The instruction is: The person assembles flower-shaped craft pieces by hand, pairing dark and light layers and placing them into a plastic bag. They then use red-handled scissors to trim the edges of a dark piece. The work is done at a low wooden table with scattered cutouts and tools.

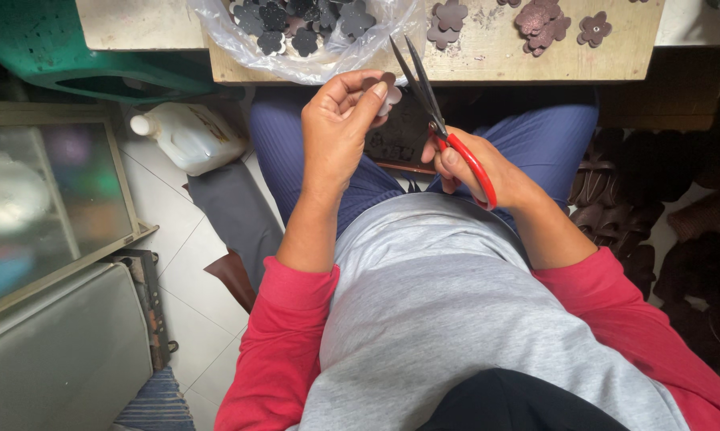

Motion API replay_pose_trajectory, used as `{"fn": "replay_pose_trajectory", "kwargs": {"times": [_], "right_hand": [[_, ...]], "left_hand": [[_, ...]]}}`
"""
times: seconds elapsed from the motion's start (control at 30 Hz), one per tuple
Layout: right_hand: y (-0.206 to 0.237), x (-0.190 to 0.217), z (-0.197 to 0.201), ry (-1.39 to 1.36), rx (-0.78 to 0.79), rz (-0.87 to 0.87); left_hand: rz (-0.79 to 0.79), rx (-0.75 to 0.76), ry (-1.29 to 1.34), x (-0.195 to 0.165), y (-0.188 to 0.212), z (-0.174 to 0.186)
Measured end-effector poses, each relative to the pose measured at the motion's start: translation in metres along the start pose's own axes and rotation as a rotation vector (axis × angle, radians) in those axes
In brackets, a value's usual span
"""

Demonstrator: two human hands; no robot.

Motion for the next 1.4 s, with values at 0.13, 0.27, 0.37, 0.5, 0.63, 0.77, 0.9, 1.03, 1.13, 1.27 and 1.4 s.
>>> {"fn": "replay_pose_trajectory", "kwargs": {"times": [0.13,0.27,0.37,0.5,0.63,0.77,0.9,1.03,1.13,1.27,1.4], "right_hand": [[-0.002,0.005,-0.004,-0.015,-0.001,0.000],[-0.003,0.012,-0.009,0.024,-0.013,0.008],[-0.003,0.014,-0.010,0.054,-0.034,0.003],[-0.003,0.014,-0.010,0.059,-0.047,0.005],[-0.002,0.012,-0.008,0.079,-0.074,-0.009],[-0.002,0.010,-0.006,0.092,-0.082,-0.020],[-0.002,0.010,-0.006,0.118,-0.090,-0.040],[-0.002,0.010,-0.008,0.092,-0.101,-0.029],[-0.003,0.011,-0.009,0.068,-0.105,-0.008],[-0.004,0.010,-0.010,0.034,-0.101,-0.016],[-0.003,0.011,-0.009,0.036,-0.087,-0.007]], "left_hand": [[0.014,0.000,0.027,0.001,0.002,-0.003],[0.053,0.007,0.081,0.002,0.005,-0.009],[0.079,0.036,0.152,0.003,0.008,-0.016],[0.090,0.028,0.128,0.004,0.010,-0.020],[0.096,0.007,0.144,0.007,0.010,-0.023],[0.083,-0.003,0.132,0.009,0.009,-0.024],[0.036,-0.008,0.137,0.011,0.009,-0.024],[0.004,-0.051,0.113,0.013,0.008,-0.026],[-0.021,-0.086,0.158,0.015,0.010,-0.031],[0.025,-0.078,0.297,0.018,0.013,-0.037],[0.046,-0.077,0.255,0.016,0.012,-0.038]]}}
Point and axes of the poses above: each hand's wrist, its own y-axis away from the middle knuckle, its own z-axis out of the back of the hand, x = y × z, the point moved 6 cm from there along -y, towards the middle knuckle, and after that the axes turned 2 degrees about -z, right-handed, at the moved point
